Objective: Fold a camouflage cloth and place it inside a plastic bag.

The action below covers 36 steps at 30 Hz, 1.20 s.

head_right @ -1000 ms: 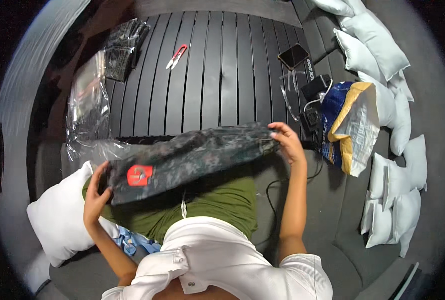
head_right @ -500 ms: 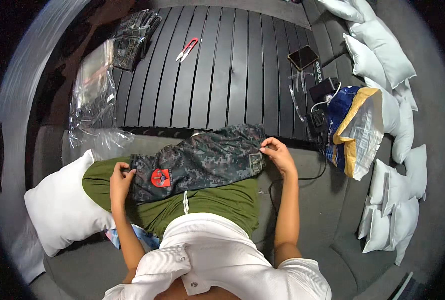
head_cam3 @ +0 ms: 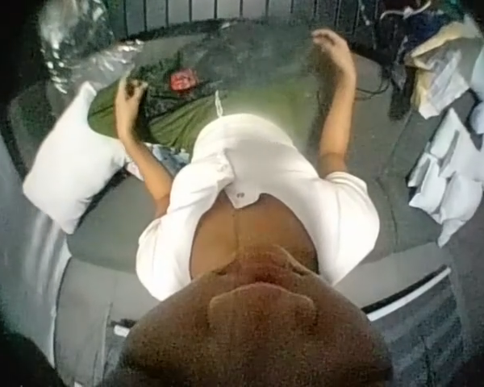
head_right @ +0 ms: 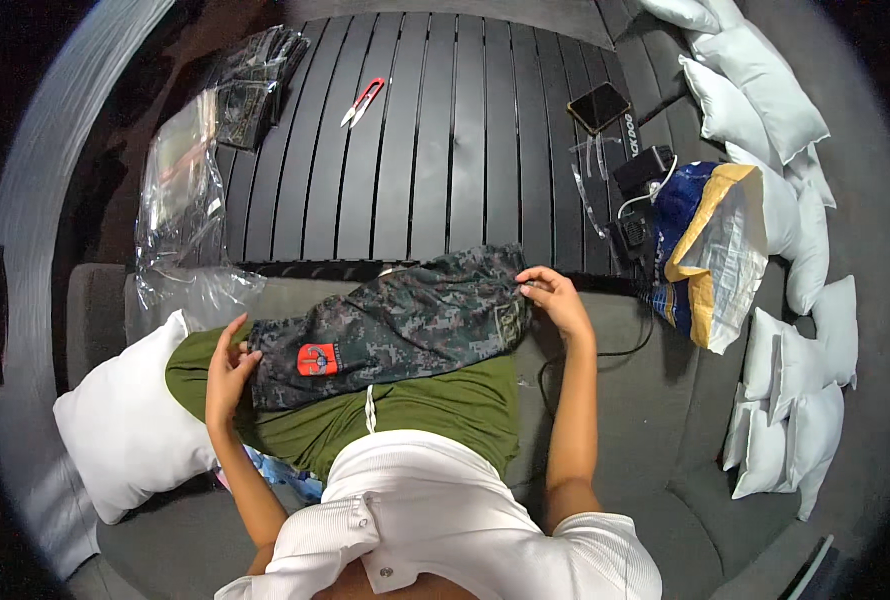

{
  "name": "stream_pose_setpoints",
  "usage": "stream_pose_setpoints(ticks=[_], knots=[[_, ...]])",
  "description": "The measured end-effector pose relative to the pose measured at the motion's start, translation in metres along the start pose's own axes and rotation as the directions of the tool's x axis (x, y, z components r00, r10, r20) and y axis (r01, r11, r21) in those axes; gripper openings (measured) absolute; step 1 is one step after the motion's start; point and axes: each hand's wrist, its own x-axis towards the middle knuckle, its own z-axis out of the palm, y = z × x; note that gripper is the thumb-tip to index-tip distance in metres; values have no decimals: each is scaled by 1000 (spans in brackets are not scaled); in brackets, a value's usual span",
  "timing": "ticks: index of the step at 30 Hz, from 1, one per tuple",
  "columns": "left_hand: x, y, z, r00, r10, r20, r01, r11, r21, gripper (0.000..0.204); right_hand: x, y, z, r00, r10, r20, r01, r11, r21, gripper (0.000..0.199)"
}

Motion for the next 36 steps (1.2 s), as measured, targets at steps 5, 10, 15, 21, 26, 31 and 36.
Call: stream_pose_setpoints(ticks=[5,10,15,21,26,31,36], knots=[[-1,1,-8,997,-35,75,37,999,-31,27,-5,-14,-2,999,47,11,-47,997,64,16],[-4,8,-15,978,-152,140,155,988,-12,18,-6,-14,-5,995,-12,-101,8,999,-35,15],[-7,9,-21,986,-159,47,164,975,-149,18,-8,-16,1,996,-41,-78,42,999,15,16],[-8,5,-23,977,-190,-101,158,952,-263,19,-10,-14,-2,991,-104,80,105,994,-9,19],[-9,2,-49,904,-191,-382,-117,750,-651,28,-23,-33,-8,975,-192,-107,220,863,455,16],[-13,30,-65,909,-19,-416,-232,807,-543,28,-37,-70,-14,896,-318,-312,438,753,491,19],[2,50,-86,854,213,-475,-403,847,-345,28,-45,-124,-13,730,-498,-468,626,762,164,20]])
